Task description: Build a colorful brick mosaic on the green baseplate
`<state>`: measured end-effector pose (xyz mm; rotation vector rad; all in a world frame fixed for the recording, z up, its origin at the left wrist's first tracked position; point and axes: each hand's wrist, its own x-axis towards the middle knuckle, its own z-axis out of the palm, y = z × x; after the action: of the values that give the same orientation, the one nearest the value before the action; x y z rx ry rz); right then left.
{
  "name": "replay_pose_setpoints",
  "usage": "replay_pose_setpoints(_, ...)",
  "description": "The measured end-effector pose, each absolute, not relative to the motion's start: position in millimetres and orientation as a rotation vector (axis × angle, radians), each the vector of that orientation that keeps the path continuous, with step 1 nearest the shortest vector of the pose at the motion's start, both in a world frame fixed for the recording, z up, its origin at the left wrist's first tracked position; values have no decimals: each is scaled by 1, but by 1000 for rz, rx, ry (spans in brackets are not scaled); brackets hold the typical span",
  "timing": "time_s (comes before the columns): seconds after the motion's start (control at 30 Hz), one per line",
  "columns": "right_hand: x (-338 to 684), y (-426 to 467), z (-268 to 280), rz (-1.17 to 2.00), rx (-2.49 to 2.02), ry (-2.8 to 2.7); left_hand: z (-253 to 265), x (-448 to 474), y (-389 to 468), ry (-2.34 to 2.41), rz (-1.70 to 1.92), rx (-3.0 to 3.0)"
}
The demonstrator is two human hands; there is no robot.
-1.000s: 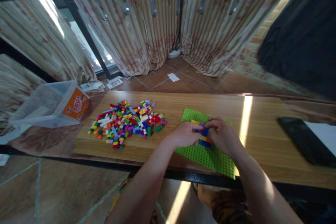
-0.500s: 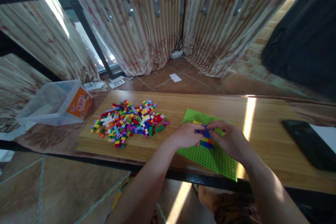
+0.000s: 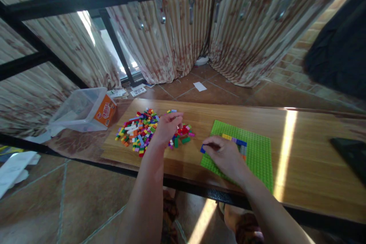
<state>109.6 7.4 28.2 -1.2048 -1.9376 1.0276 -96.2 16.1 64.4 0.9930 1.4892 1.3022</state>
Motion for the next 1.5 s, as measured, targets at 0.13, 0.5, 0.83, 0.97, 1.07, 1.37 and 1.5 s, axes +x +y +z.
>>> replay_pose_setpoints(0.13, 75, 8, 19, 1035, -1166, -2110, 54, -112, 12, 1636, 1271, 1119)
replay_pose_setpoints(0.5, 37, 9, 13, 617, -1288, -2347, 48, -129, 5, 1771, 1139, 1341)
replay_pose_setpoints(0.83, 68, 20, 27, 654, -1202, -1969, 53, -121, 5, 1736, 1157, 1344)
replay_pose_setpoints(0.97, 122, 33, 36, 721, -1335, -1767, 49, -98, 8, 1676, 1168, 1369)
replay_pose_setpoints(1.07, 157, 37, 39, 644, -1411, -1822, 45, -68, 5, 1599, 1071, 1458)
replay_pose_setpoints(1.37, 200, 32, 32, 620, -1488, -2100, 35, -3, -8, 1419, 747, 2096)
replay_pose_setpoints(1.5, 199, 32, 30, 576, -1481, -2154, 30, 4, 1, 1377, 650, 2130)
